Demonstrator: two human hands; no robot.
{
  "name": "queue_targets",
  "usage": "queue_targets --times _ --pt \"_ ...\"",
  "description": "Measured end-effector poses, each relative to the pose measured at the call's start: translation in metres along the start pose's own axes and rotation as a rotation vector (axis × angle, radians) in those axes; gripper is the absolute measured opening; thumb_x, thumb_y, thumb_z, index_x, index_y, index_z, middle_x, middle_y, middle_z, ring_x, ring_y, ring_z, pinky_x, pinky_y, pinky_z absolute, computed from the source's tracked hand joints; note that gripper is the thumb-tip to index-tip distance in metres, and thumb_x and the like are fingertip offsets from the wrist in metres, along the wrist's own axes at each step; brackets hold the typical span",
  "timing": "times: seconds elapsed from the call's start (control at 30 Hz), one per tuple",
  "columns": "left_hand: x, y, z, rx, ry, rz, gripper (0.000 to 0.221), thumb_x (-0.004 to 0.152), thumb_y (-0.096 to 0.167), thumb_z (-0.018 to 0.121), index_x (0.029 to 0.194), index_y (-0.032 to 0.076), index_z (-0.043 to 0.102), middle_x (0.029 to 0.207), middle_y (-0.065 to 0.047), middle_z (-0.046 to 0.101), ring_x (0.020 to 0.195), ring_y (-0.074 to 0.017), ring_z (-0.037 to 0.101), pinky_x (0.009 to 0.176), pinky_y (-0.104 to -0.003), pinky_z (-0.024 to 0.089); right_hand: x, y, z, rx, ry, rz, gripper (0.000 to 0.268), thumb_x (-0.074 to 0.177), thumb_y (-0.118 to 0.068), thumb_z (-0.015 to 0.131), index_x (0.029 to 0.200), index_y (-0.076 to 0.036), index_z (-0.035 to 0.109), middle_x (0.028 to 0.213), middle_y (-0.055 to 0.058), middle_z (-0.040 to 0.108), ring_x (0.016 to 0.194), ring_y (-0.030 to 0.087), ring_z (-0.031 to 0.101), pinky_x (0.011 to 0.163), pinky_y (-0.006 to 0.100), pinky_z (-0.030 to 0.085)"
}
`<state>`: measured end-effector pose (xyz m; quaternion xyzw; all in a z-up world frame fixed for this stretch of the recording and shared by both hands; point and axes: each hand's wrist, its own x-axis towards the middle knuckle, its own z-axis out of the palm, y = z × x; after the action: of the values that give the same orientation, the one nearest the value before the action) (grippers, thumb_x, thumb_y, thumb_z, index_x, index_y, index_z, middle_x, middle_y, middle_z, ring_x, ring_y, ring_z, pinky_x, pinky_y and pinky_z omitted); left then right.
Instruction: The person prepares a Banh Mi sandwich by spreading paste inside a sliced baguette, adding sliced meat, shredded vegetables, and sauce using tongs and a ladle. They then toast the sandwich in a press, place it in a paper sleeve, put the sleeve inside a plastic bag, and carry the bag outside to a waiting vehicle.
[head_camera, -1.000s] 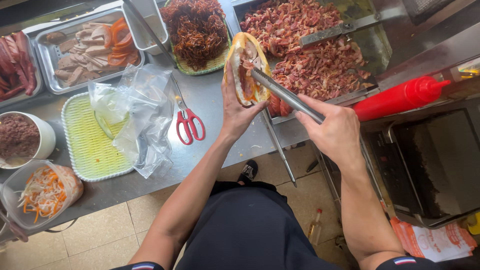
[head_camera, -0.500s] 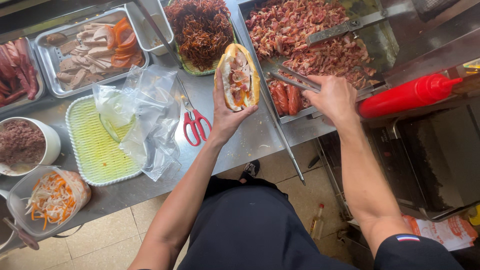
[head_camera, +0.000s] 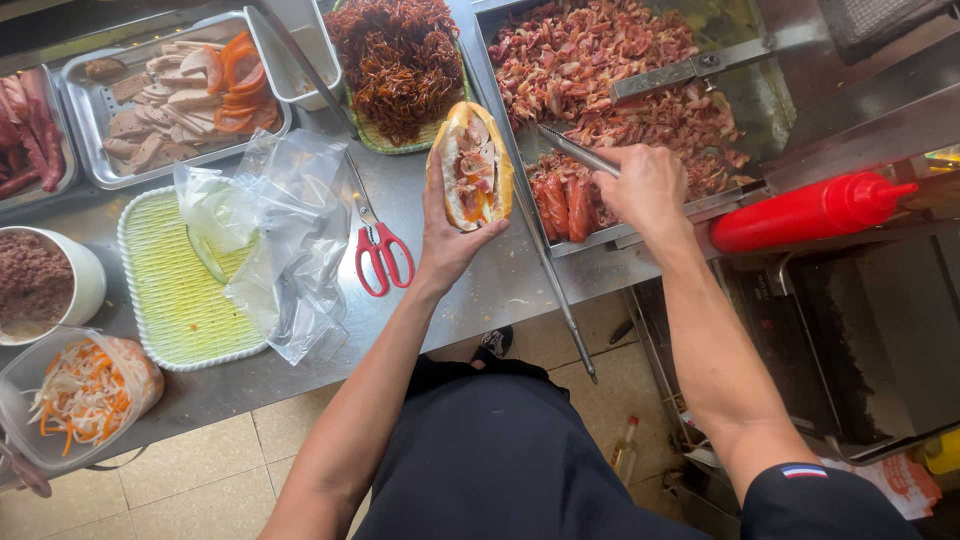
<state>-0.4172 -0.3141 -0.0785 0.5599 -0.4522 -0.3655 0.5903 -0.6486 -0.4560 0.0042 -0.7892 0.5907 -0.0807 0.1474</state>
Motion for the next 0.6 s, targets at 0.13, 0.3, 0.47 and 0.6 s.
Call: queue_targets --times 0.13,0.3,0.47,0.6 --pt "0.008 -0.007 0.012 0.043 0.035 0.066 0.133 0.073 0.019 0.096 0.167 0.021 0.003 0.158 -0.018 0.029 0.147 -0.0314 0.044 0.121 -0.042 0.044 -0.034 0.004 -0.045 0.225 -0.047 0.034 0.04 0.086 -0.034 0.077 0.125 -0.024 0.076 0.091 0.015 0.078 0.081 0.027 0.076 0.079 0.04 0.058" --pt "0.005 -0.008 0.026 0.247 0.067 0.126 0.138 0.071 0.019 0.101 0.168 0.02 0.003 0.154 -0.016 0.036 0.145 -0.0337 0.042 0.124 -0.045 0.039 -0.069 -0.019 -0.083 0.422 -0.111 -0.08 0.042 0.083 -0.033 0.079 0.123 -0.021 0.074 0.098 0.009 0.079 0.082 0.021 0.077 0.073 0.036 0.058" --pt "-0.002 -0.001 0.032 0.081 0.089 0.079 0.136 0.073 0.023 0.098 0.167 0.019 0.0 0.156 -0.018 0.03 0.146 -0.0324 0.044 0.124 -0.043 0.044 -0.093 -0.034 -0.082 0.219 -0.188 -0.072 0.048 0.079 -0.032 0.081 0.126 -0.027 0.074 0.091 0.01 0.078 0.082 0.025 0.075 0.076 0.037 0.056" --pt "-0.001 0.002 0.021 0.078 0.125 0.09 0.134 0.075 0.021 0.097 0.168 0.019 0.001 0.157 -0.019 0.03 0.147 -0.0321 0.045 0.124 -0.042 0.044 -0.07 -0.009 -0.087 0.311 -0.064 -0.119 0.048 0.082 -0.034 0.079 0.128 -0.028 0.071 0.101 0.008 0.077 0.088 0.022 0.076 0.08 0.035 0.056"
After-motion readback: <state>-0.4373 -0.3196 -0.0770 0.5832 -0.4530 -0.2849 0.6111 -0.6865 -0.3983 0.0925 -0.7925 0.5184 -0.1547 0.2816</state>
